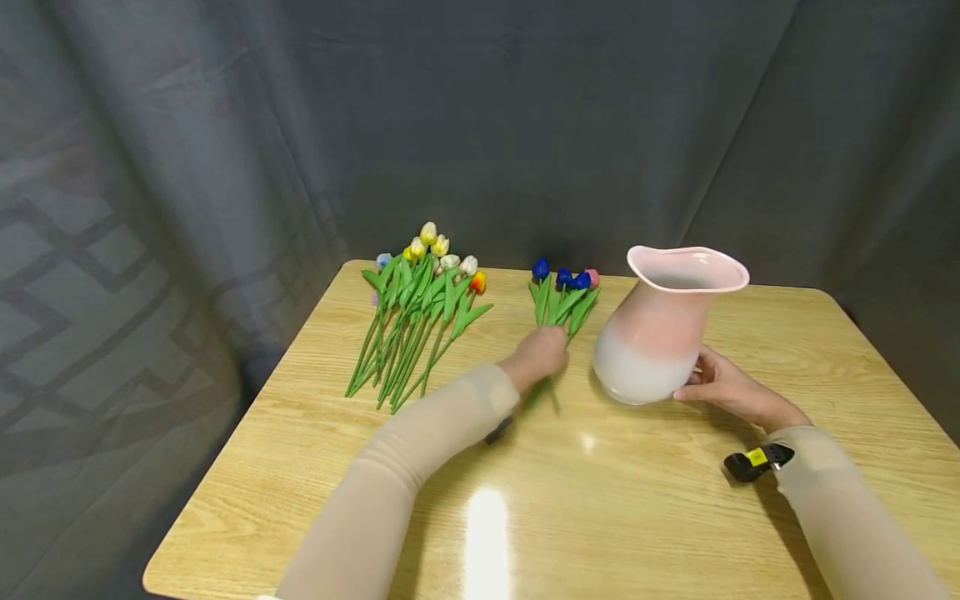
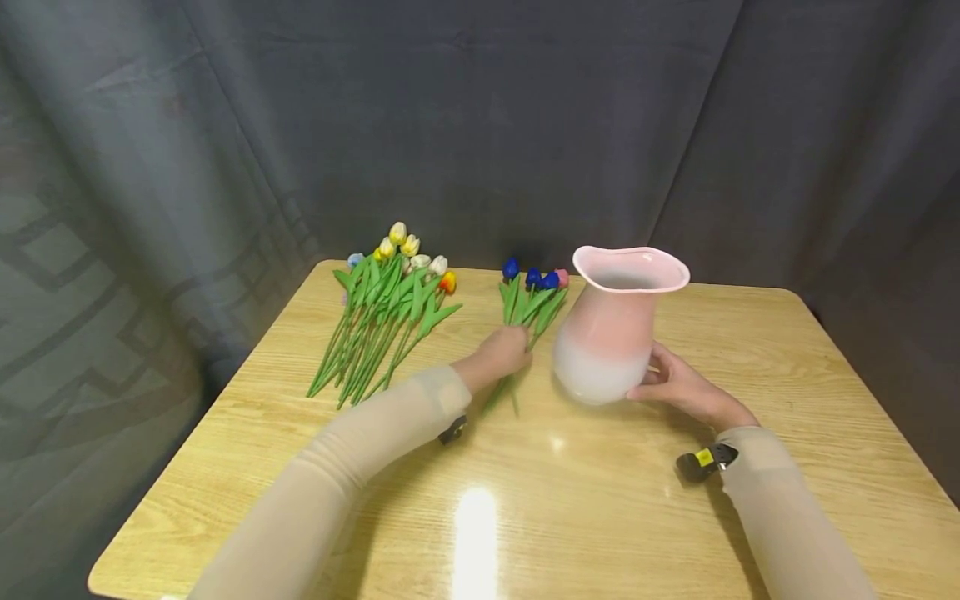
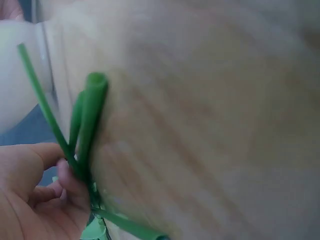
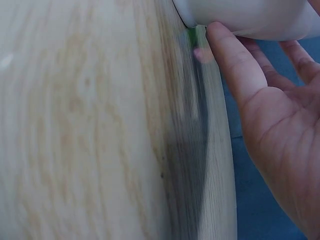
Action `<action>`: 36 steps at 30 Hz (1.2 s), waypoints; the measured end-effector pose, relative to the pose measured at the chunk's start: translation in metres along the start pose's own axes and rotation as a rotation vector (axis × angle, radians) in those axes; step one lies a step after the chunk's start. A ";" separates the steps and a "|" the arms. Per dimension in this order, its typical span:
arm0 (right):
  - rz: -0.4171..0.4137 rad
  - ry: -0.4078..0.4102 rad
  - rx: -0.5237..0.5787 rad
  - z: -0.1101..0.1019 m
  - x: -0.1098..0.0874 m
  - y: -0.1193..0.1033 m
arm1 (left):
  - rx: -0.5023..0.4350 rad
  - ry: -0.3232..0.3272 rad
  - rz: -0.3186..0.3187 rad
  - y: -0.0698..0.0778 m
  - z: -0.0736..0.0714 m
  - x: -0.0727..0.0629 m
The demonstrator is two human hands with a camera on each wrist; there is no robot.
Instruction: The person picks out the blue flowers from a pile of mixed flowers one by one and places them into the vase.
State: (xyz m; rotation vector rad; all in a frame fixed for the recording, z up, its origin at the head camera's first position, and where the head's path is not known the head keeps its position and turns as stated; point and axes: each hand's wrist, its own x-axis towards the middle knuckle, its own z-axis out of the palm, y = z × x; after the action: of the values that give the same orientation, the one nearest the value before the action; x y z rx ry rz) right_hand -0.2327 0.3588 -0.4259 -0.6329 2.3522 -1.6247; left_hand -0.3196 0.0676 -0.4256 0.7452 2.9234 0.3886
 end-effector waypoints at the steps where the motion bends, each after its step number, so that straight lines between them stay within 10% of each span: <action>1: 0.006 0.004 -0.005 0.000 0.000 0.000 | -0.019 -0.011 0.007 -0.001 -0.001 0.001; 8: -0.019 -0.009 0.010 -0.001 0.000 0.003 | -0.174 -0.057 0.080 -0.009 -0.004 0.003; 14: -0.035 -0.012 0.034 0.000 0.001 0.002 | -0.464 -0.038 0.021 -0.011 -0.004 0.002; 24: -0.017 -0.012 0.020 0.001 0.000 -0.001 | -0.816 0.097 0.111 -0.010 -0.029 -0.006; 36: -0.007 -0.021 0.018 -0.001 0.002 0.002 | -0.638 0.471 0.287 -0.041 -0.119 -0.053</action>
State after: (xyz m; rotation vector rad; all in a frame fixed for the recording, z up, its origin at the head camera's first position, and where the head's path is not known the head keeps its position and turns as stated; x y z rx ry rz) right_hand -0.2357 0.3596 -0.4272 -0.6517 2.3205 -1.6325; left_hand -0.3106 -0.0191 -0.3200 1.0614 2.7636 1.6188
